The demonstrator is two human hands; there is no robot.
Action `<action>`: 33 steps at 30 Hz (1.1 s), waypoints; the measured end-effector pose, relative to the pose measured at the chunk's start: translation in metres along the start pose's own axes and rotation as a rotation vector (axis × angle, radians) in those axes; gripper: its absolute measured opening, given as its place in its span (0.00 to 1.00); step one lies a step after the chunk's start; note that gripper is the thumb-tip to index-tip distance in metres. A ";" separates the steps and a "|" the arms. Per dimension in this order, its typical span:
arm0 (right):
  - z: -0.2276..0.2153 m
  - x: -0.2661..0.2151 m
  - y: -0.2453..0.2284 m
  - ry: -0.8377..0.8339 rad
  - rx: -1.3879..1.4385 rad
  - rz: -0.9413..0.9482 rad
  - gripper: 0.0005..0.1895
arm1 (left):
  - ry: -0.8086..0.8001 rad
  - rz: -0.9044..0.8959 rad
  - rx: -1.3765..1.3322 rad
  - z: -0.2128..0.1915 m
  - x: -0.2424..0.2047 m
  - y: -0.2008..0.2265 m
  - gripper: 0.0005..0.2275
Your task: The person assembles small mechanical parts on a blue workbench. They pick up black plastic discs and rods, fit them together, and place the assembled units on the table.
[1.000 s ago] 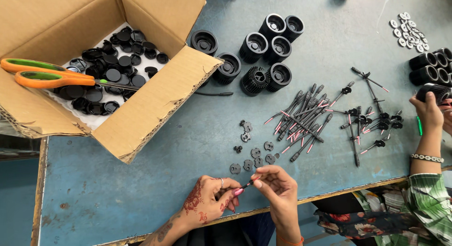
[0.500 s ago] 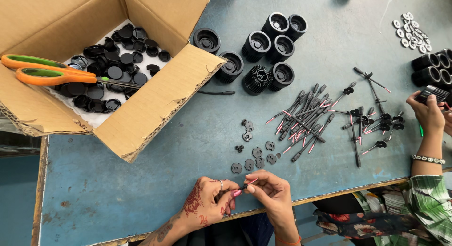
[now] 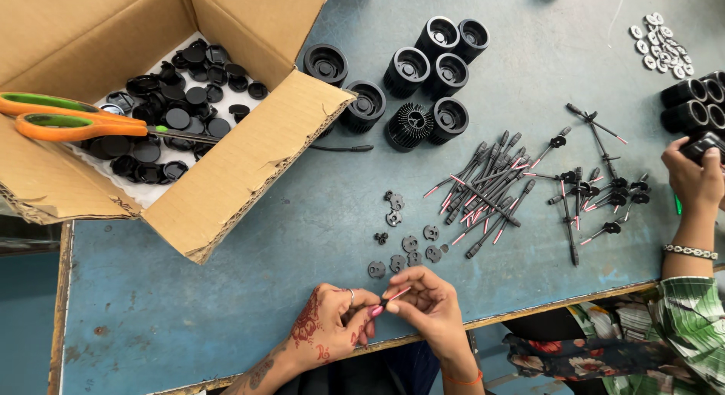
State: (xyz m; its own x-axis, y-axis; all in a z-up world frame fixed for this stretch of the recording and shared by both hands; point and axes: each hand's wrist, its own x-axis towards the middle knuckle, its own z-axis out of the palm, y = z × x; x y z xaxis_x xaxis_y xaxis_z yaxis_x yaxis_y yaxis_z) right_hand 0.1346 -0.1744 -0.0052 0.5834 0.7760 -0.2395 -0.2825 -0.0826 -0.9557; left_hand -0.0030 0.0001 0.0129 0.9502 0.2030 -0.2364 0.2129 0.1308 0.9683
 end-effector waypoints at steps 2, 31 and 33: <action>0.001 0.002 0.008 0.072 0.032 -0.086 0.10 | -0.007 -0.030 -0.077 0.001 0.003 0.001 0.07; 0.011 0.000 0.026 0.338 0.156 -0.436 0.06 | -0.114 -0.186 -0.408 0.002 0.010 -0.010 0.09; 0.010 -0.001 0.028 0.351 0.158 -0.434 0.07 | -0.120 -0.170 -0.455 0.001 0.005 -0.014 0.09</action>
State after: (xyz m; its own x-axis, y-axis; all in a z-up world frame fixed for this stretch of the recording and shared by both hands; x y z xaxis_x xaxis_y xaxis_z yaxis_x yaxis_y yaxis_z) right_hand 0.1189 -0.1709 -0.0298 0.8812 0.4620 0.1004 -0.0555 0.3119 -0.9485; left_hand -0.0014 -0.0017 -0.0013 0.9359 0.0324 -0.3509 0.2717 0.5679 0.7770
